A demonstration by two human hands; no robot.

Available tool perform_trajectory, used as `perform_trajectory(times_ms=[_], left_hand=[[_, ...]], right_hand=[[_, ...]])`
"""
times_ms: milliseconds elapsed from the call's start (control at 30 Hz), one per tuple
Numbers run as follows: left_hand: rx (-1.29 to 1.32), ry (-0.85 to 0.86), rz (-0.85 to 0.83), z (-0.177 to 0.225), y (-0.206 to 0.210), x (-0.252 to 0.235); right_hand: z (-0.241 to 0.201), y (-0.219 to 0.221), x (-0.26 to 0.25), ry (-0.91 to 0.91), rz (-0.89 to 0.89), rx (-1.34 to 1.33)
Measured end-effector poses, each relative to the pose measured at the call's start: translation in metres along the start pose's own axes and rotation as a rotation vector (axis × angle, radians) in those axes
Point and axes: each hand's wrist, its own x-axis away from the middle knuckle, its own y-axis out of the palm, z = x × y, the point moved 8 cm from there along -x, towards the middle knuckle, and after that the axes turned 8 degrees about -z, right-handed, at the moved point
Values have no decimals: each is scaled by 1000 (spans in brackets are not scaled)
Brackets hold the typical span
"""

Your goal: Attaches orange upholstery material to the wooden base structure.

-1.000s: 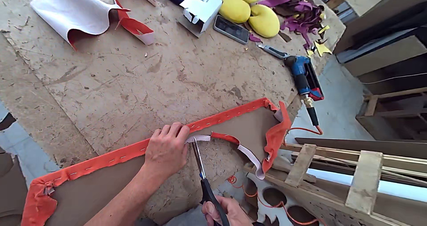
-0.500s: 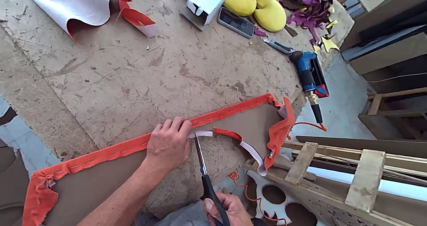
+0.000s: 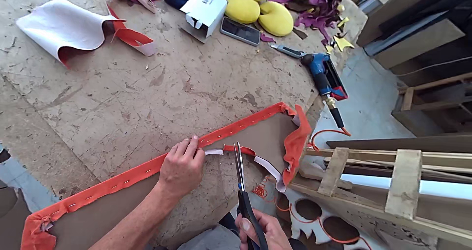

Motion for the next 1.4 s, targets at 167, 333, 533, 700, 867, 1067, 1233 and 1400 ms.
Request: perform_trajectory(times_ms=[167, 333, 533, 700, 867, 1067, 1233, 1400], left_hand=[[37, -56, -63, -5, 2, -7], [1, -23, -45, -5, 2, -12], [-30, 157, -29, 15, 12, -24], [82, 175, -6, 6, 12, -31], [192, 143, -88, -8, 16, -41], [596, -59, -358, -43, 34, -59], [643, -249, -547, -57, 45, -62], [611, -229, -512, -55, 43, -56]], right_hand=[[-7, -10, -2, -6, 52, 40], [-55, -57, -7, -171, 309, 636], [-185, -64, -105, -442, 480, 1145], [-261, -80, -131, -1072, 343, 866], [-257, -304, -187, -387, 842, 967], [-213, -421, -261, -77, 867, 1072], [-229, -450, -282, 10, 808, 1067], [-256, -443, -238, -32, 762, 788]])
